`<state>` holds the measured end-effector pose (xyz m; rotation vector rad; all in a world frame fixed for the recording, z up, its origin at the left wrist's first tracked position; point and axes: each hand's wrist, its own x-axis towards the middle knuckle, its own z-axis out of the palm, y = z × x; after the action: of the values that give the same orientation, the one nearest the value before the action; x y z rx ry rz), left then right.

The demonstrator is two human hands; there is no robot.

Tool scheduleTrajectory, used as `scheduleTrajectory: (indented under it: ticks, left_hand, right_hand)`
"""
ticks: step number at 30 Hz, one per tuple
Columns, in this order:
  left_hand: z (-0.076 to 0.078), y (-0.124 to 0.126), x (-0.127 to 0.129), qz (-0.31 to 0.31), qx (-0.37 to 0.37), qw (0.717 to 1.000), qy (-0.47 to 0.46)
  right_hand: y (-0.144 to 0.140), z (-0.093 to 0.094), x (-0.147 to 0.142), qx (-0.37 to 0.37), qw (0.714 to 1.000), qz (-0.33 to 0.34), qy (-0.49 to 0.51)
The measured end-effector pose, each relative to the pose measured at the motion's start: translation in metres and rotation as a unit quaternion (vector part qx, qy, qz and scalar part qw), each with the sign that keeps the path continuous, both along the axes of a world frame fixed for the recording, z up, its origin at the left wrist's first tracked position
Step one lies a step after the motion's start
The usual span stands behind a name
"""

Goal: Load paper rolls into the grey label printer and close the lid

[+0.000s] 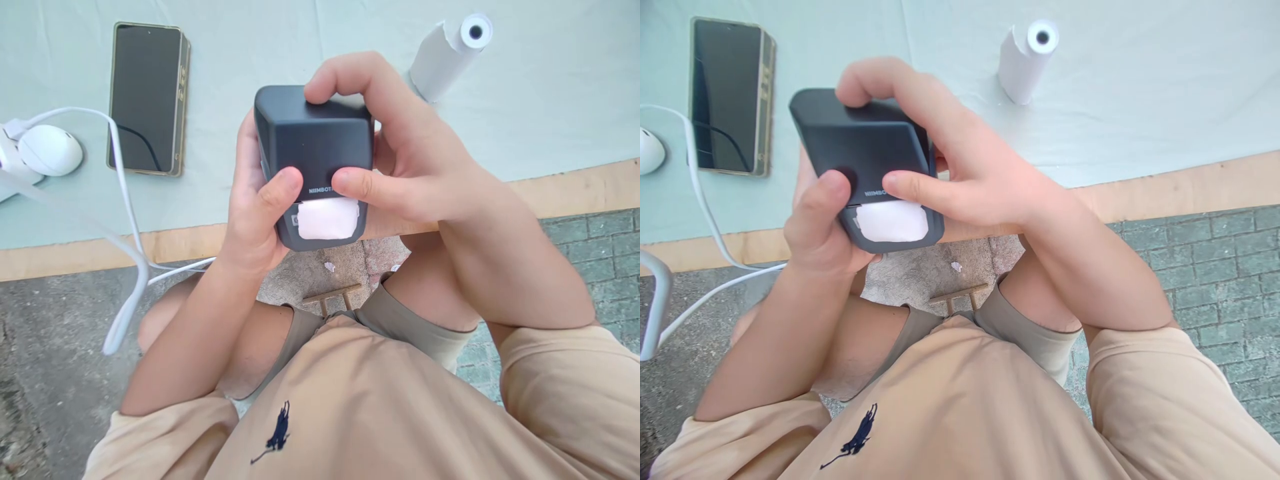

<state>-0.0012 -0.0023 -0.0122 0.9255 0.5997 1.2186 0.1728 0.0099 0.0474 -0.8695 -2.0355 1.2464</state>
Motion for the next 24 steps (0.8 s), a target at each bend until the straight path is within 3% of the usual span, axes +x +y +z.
scheduleTrajectory:
  ticks: [4, 11, 16, 24]
  left_hand:
    - [0.006, -0.002, 0.000, -0.008, 0.003, 1.000, 0.003]
    - [0.017, 0.000, 0.001, -0.024, -0.079, 0.996, -0.021]
    - [0.016, 0.001, -0.002, -0.017, -0.123, 0.992, -0.026]
    - [0.017, 0.001, -0.006, 0.021, -0.132, 0.989, -0.057]
  right_hand:
    - [0.002, 0.000, 0.002, 0.000, 1.000, -0.002, -0.014]
    - [0.004, 0.000, 0.005, 0.076, 0.995, -0.056, -0.039]
    - [0.002, 0.002, 0.006, 0.053, 0.998, -0.029, -0.033]
    - [0.007, 0.000, 0.008, 0.144, 0.985, 0.038, -0.086]
